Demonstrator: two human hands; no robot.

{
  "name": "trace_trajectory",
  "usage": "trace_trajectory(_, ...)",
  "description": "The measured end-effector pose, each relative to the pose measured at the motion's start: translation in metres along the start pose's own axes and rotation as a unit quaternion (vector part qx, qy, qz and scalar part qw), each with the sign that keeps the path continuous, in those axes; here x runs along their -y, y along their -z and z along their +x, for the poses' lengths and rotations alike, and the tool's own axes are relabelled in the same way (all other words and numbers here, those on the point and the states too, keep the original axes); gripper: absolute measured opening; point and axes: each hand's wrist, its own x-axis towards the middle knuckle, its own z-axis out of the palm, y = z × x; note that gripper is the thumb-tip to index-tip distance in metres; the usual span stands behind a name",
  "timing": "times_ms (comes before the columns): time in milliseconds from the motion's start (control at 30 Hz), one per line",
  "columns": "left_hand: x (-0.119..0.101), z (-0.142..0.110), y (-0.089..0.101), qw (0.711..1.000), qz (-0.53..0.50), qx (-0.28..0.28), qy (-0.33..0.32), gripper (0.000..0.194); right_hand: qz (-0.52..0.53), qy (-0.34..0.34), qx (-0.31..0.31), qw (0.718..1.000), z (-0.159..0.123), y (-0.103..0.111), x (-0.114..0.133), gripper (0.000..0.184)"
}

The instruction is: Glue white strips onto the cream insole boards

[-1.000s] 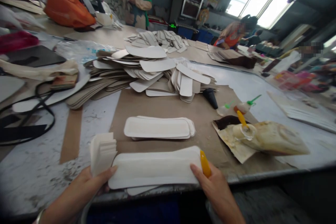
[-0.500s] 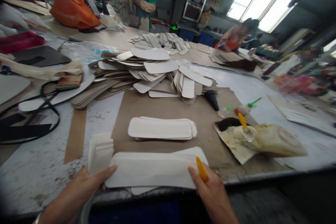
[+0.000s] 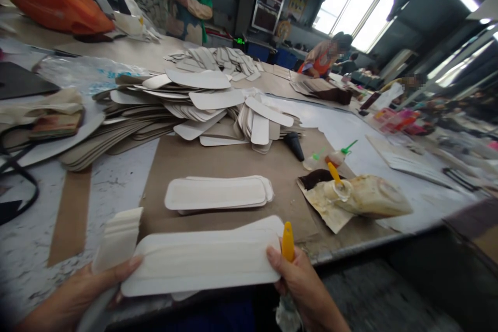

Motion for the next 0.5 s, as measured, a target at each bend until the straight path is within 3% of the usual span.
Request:
trace_trajectory(100,-0.006,-0.004,-0.004,0.999,0.008,0.03,-0.018,0.029,-0.038,-0.012,-0.045,0.998,0.005,0.003,-0.006,0.047)
trace_trajectory(233,-0.006,-0.001,-0.004,0.999,-0.001,0.027,-0.046,0.027,-0.073,-0.018,-0.104,0.992,0.01,0.002,-0.007,0.045)
trace_trajectory(400,-0.008,0.0,-0.006,0.999,0.016,0.0,-0.051,0.027,-0.116,-0.018,-0.112,0.987,0.013,-0.001,0.001,0.045)
trace_trajectory(500,-0.007,-0.001,-0.005,0.998,0.037,-0.031,-0.038,0.027,-0.138,-0.004,-0.065,0.988,0.014,0.0,0.005,0.047)
